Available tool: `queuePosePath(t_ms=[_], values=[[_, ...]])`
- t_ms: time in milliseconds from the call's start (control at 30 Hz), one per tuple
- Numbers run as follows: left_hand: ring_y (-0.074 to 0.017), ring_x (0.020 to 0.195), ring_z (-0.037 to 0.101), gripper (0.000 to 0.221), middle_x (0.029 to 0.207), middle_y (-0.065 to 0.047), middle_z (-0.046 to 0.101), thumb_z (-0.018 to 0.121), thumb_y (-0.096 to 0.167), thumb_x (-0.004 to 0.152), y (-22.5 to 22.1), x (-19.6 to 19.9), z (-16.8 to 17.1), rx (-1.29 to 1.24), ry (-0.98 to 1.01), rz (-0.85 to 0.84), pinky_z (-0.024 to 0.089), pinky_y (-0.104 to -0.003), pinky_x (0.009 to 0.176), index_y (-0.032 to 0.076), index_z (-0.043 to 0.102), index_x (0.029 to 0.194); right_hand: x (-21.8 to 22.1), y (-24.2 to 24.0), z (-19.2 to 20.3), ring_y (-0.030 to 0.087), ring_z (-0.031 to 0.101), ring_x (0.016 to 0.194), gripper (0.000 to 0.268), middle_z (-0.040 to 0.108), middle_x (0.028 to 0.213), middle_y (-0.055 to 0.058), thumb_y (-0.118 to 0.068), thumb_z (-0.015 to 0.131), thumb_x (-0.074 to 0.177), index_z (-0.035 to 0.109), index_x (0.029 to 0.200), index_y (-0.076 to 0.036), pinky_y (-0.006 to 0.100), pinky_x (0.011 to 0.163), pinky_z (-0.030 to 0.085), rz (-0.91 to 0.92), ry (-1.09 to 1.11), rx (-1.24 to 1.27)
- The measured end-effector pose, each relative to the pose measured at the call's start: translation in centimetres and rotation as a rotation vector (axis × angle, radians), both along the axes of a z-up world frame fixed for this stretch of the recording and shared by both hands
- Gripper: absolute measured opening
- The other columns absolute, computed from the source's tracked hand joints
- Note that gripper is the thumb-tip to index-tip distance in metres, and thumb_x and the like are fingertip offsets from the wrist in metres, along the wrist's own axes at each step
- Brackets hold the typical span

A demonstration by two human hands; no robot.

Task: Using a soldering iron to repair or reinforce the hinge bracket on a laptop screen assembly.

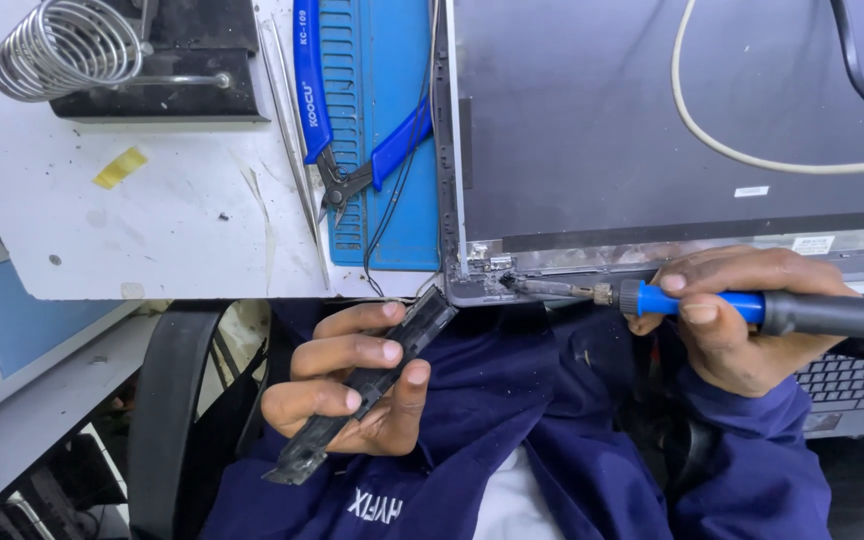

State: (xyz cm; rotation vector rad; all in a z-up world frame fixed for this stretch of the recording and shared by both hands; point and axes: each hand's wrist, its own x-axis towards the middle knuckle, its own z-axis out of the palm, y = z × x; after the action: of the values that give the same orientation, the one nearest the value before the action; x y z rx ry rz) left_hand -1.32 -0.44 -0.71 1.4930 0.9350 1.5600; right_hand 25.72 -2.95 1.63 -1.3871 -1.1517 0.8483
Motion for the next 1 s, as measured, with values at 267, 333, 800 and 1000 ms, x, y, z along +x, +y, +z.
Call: queuePosePath(t_ms=[267,333,800,1000], values=[[-0.019,0.085,0.067,0.044,0.098,-0.004,0.06,0.074,0.003,0.088,0.0,0.4,0.3,-0.003,0.003,0.023,0.069,-0.037,0.087,0.019,0.039,0.109,0.3,0.1,-0.4,0.024,0.07,0.054,0.023,0.062,0.068,0.013,-0.024,0.066,0.1,0.06,0.094,-0.002,0.033,0.054,0.065,-0.023,0.019,0.003],[-0.0181,0.085,0.067,0.044,0.098,-0.005,0.06,0.075,0.004,0.088,0.1,0.3,0.4,0.007,-0.007,0.036,0.069,-0.037,0.087,0.018,0.04,0.109,0.9,-0.6,-1.5,0.026,0.069,0.053,0.024,0.06,0.069,0.011,-0.023,0.067,0.101,0.058,0.093,-0.002,0.034,0.05,0.066,-0.05,0.039,0.056],[-0.0227,0.084,0.068,0.042,0.097,-0.006,0.06,0.074,0.005,0.089,-2.4,0.1,1.8,0.124,-0.095,0.062,0.068,-0.038,0.086,0.018,0.039,0.109,0.9,0.3,-0.2,0.022,0.062,0.056,0.015,0.061,0.071,0.017,-0.013,0.065,0.094,0.059,0.091,0.0,0.031,0.061,0.055,0.132,0.007,0.178],[-0.0251,0.086,0.067,0.042,0.097,-0.008,0.06,0.074,0.003,0.088,-4.0,0.3,2.5,0.187,-0.16,0.094,0.067,-0.041,0.088,0.017,0.039,0.108,1.2,0.2,-1.9,0.026,0.057,0.05,0.02,0.057,0.08,0.022,-0.012,0.067,0.094,0.054,0.094,0.003,0.031,0.045,0.049,0.101,0.091,0.27]])
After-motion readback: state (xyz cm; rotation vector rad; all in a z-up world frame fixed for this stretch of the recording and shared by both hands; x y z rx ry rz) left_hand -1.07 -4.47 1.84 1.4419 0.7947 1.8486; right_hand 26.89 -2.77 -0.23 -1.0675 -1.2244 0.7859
